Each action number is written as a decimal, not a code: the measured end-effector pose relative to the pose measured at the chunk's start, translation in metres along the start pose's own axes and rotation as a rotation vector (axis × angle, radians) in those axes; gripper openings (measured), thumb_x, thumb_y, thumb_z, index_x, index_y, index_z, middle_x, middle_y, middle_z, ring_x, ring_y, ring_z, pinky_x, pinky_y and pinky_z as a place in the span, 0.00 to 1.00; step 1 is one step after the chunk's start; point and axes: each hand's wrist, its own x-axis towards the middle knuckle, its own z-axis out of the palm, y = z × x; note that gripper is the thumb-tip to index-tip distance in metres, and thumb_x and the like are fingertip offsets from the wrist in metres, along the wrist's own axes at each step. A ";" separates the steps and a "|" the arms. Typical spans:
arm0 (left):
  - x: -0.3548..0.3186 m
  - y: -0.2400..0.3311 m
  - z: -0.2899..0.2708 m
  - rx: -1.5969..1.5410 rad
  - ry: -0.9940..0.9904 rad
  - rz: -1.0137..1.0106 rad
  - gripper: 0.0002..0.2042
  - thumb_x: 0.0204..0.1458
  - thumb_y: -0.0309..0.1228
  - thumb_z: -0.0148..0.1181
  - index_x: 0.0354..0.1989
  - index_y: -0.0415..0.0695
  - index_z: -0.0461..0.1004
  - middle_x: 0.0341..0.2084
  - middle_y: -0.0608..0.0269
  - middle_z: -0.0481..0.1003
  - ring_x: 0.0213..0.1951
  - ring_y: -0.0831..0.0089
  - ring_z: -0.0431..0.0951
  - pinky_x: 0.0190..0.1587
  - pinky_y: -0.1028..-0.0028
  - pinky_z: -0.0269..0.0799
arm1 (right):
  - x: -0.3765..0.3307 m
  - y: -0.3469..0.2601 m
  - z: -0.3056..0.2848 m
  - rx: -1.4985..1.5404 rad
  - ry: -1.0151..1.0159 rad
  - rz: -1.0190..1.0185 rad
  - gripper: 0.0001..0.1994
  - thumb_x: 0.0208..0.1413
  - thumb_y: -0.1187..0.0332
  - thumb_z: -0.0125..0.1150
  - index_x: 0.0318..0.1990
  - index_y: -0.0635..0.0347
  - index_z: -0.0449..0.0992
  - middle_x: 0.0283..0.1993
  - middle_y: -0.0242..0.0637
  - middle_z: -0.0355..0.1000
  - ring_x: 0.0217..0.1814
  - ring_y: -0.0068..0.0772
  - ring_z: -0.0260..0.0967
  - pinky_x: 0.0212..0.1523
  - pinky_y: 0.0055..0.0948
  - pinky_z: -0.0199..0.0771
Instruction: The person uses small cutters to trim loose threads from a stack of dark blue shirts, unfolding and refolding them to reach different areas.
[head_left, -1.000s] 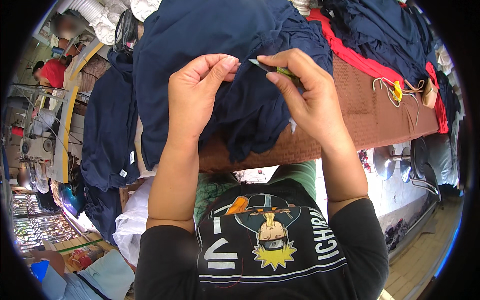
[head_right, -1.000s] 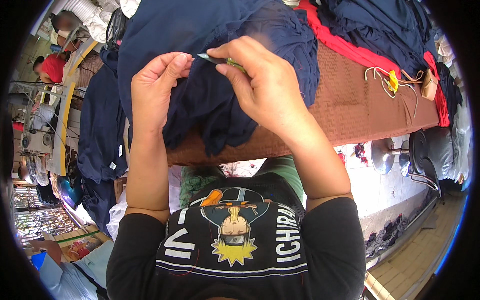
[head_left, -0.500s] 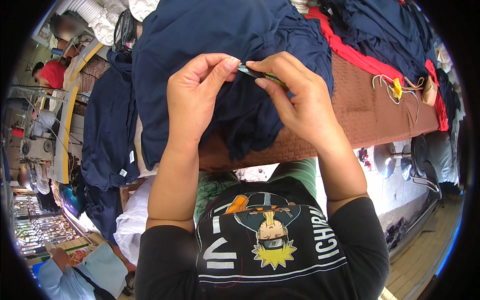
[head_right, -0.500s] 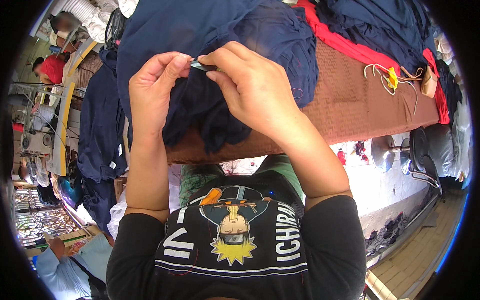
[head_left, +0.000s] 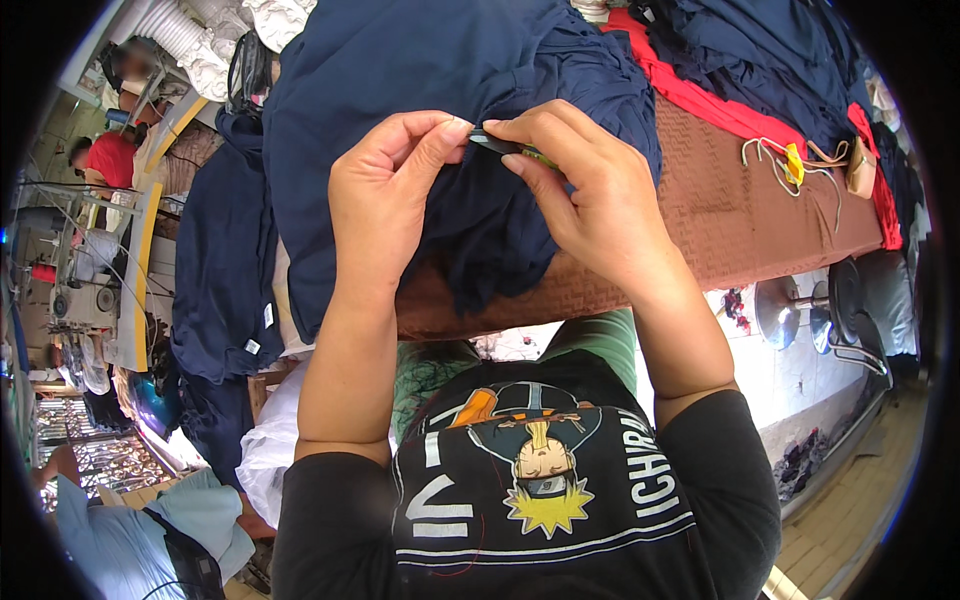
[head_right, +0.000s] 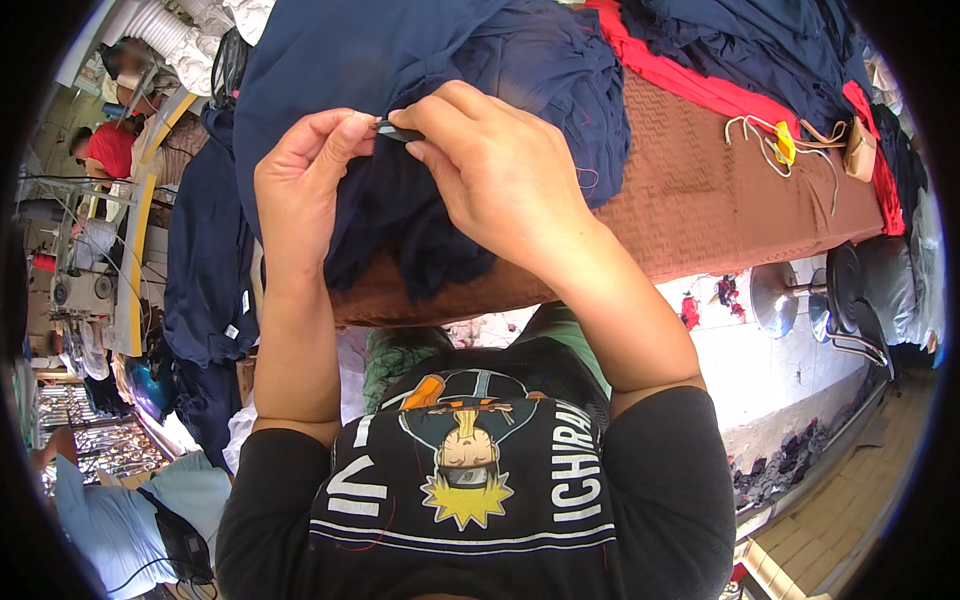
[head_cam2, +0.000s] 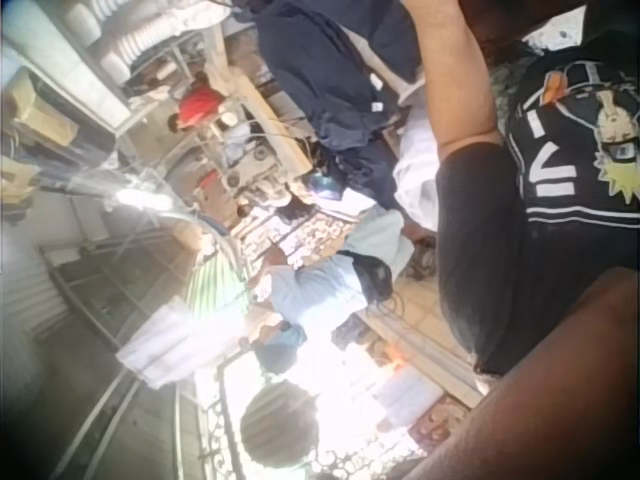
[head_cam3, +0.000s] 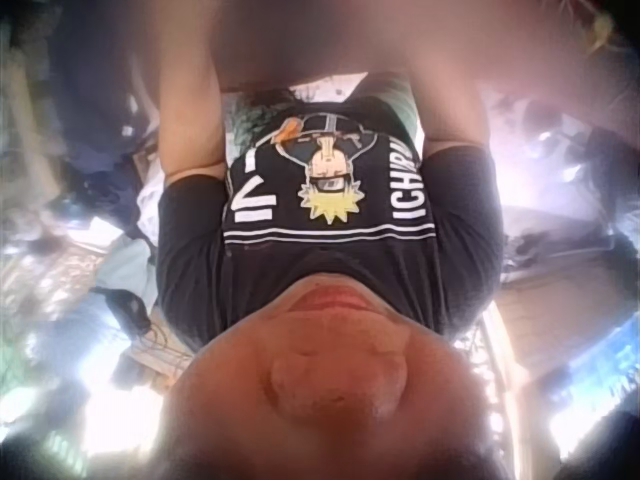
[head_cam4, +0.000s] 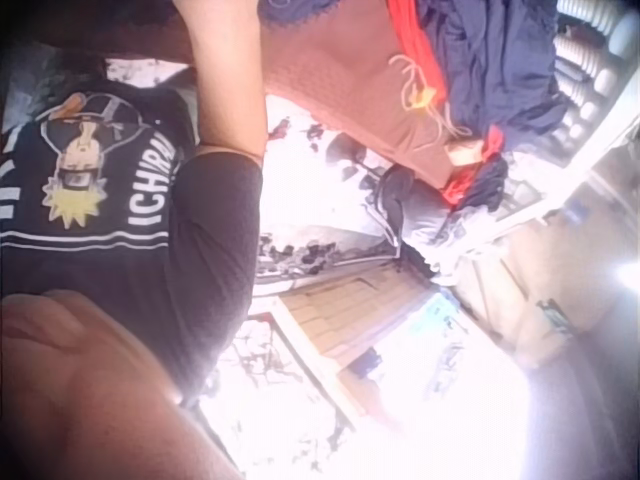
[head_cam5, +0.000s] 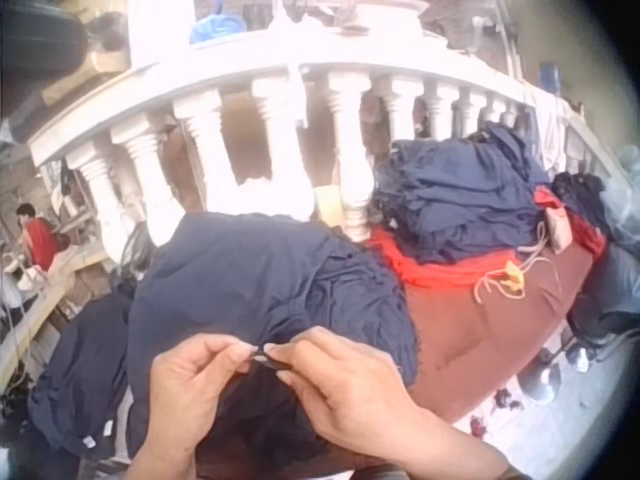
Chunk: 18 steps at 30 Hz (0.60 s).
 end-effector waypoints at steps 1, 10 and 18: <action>-0.001 0.001 0.000 0.016 -0.002 -0.002 0.08 0.55 0.27 0.63 0.38 0.35 0.80 0.30 0.64 0.80 0.32 0.83 0.76 0.39 0.84 0.71 | 0.000 0.000 -0.001 -0.018 -0.010 -0.001 0.09 0.49 0.74 0.62 0.39 0.57 0.76 0.35 0.35 0.72 0.36 0.42 0.73 0.34 0.36 0.74; 0.005 0.066 -0.016 0.600 -0.392 0.667 0.06 0.53 0.27 0.62 0.37 0.40 0.80 0.47 0.56 0.76 0.46 0.73 0.74 0.52 0.75 0.66 | 0.005 0.009 -0.027 -0.021 0.190 0.080 0.10 0.51 0.75 0.63 0.42 0.58 0.77 0.37 0.38 0.74 0.34 0.36 0.74 0.36 0.28 0.73; 0.007 0.063 -0.007 0.419 -0.270 0.560 0.06 0.54 0.24 0.56 0.38 0.40 0.77 0.54 0.54 0.72 0.55 0.69 0.71 0.60 0.70 0.60 | -0.003 0.027 -0.049 0.179 0.328 0.279 0.13 0.60 0.72 0.61 0.52 0.59 0.76 0.37 0.24 0.71 0.33 0.08 0.62 0.32 0.08 0.57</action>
